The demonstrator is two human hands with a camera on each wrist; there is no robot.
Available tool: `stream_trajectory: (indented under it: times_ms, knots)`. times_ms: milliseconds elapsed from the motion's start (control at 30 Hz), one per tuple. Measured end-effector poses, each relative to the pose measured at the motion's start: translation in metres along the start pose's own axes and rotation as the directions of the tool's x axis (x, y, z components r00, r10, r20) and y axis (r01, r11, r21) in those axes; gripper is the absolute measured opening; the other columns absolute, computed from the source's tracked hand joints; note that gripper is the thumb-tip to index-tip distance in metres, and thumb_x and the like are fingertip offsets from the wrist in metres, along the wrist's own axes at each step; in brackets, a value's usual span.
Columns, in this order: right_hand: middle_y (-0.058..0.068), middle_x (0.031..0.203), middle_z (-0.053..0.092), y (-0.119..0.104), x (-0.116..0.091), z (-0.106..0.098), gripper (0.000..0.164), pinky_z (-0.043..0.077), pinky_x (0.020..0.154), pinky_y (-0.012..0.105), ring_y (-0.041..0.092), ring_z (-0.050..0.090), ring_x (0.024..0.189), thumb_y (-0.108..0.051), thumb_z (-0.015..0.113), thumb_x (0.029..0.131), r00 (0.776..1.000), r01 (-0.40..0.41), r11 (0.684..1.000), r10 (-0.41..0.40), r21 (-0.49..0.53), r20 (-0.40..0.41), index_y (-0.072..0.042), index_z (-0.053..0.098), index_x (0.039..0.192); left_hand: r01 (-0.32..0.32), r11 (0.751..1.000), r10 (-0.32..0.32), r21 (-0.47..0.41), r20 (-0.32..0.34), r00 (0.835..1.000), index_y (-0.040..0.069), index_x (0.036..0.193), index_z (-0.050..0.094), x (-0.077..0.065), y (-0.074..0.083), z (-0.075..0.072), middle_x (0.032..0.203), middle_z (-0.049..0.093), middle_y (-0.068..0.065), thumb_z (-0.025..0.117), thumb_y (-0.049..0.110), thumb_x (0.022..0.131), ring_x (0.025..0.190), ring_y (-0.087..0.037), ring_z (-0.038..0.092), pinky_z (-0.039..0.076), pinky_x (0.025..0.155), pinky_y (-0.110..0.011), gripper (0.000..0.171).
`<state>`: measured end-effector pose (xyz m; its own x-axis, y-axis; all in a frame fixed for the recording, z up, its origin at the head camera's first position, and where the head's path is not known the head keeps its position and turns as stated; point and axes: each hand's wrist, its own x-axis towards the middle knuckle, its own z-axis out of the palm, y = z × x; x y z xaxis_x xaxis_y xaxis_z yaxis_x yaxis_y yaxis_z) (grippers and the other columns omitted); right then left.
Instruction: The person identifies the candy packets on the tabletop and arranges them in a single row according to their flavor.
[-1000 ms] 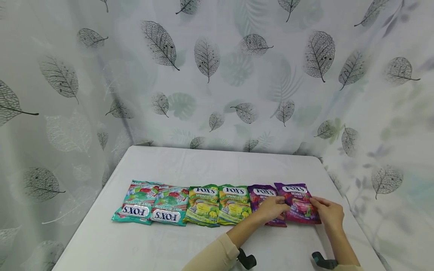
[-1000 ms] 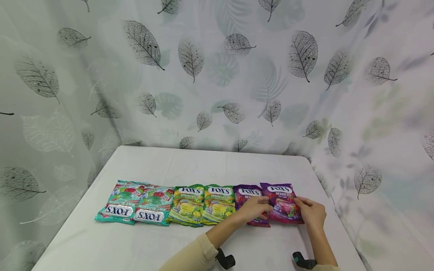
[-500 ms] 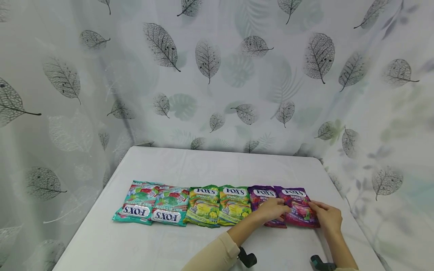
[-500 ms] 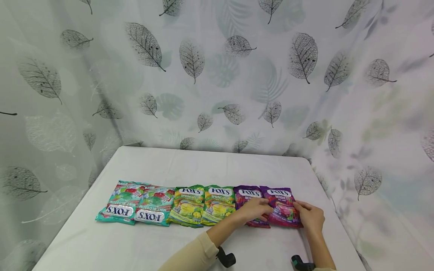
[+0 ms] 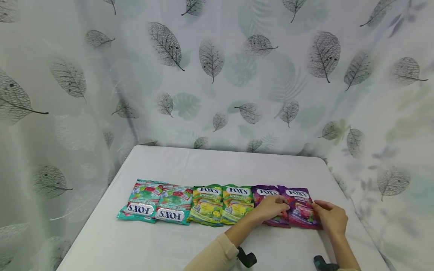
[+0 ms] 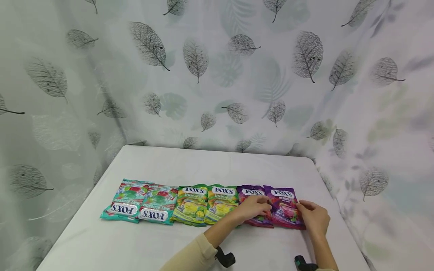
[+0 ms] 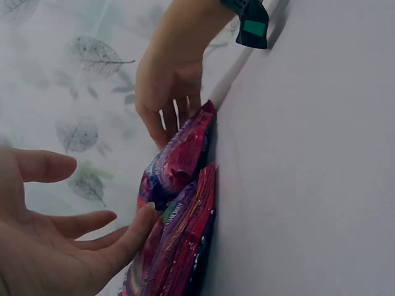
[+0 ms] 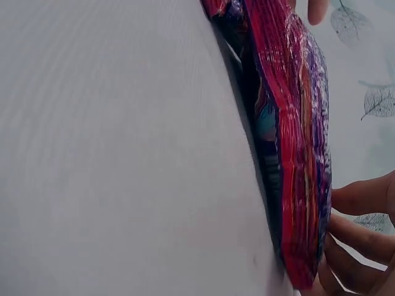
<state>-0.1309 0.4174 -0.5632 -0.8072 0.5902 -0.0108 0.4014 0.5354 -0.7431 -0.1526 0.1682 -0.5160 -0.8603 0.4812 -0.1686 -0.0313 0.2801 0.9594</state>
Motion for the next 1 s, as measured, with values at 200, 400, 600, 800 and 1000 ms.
stream_trajectory:
  times_ms: [200,400,600,800,1000]
  knots:
    - [0.029,0.122,0.07,-0.021,-0.01,0.002,0.047,0.038,0.1,0.062,0.048,0.058,0.119,-0.037,0.07,0.098,0.996,0.082,0.997,-0.082,-0.018,-0.044,0.003,0.073,0.123,-0.078,0.98,0.083,0.181,-0.02,0.996,0.012,0.142,0.064,-0.008,0.006,-0.017,0.136,0.068,-0.004,0.066,0.036,0.099,0.109,-0.011,0.068,0.054,0.096,-0.033,0.05]
    - [0.028,0.119,0.072,-0.042,-0.024,0.006,0.042,0.046,0.092,0.058,0.048,0.067,0.108,-0.033,0.07,0.099,0.972,0.222,0.975,-0.223,-0.024,-0.077,0.001,0.074,0.123,-0.138,0.94,0.152,0.312,-0.021,0.988,0.011,0.148,0.059,-0.017,0.009,-0.029,0.145,0.062,-0.001,0.064,0.04,0.1,0.128,-0.015,0.061,0.051,0.104,-0.034,0.056]
    - [0.024,0.13,0.069,-0.057,-0.041,0.014,0.047,0.047,0.099,0.063,0.049,0.062,0.122,-0.039,0.068,0.101,0.932,0.362,0.932,-0.362,-0.002,0.013,-0.003,0.069,0.132,-0.216,0.813,0.27,0.54,-0.022,0.963,0.016,0.153,0.053,-0.028,0.005,-0.039,0.155,0.053,0.002,0.057,0.044,0.104,0.142,-0.016,0.05,0.043,0.114,-0.035,0.057]
    - [0.024,0.138,0.064,-0.075,-0.056,0.023,0.054,0.047,0.096,0.068,0.051,0.059,0.123,-0.045,0.069,0.1,0.885,0.454,0.89,-0.456,0.045,0.095,-0.007,0.066,0.138,-0.231,0.71,0.358,0.665,-0.059,0.932,0.017,0.158,0.047,-0.042,0.002,-0.048,0.162,0.045,0.001,0.046,0.05,0.108,0.149,-0.018,0.042,0.038,0.119,-0.039,0.06]
    - [0.025,0.145,0.059,-0.093,-0.071,0.038,0.058,0.057,0.086,0.06,0.043,0.067,0.106,-0.045,0.07,0.1,0.827,0.545,0.837,-0.547,0.057,0.13,-0.008,0.061,0.145,-0.143,0.621,0.372,0.77,-0.13,0.919,0.014,0.161,0.041,-0.048,-0.007,-0.06,0.166,0.038,-0.003,0.044,0.054,0.108,0.152,-0.027,0.037,0.035,0.121,-0.044,0.066]
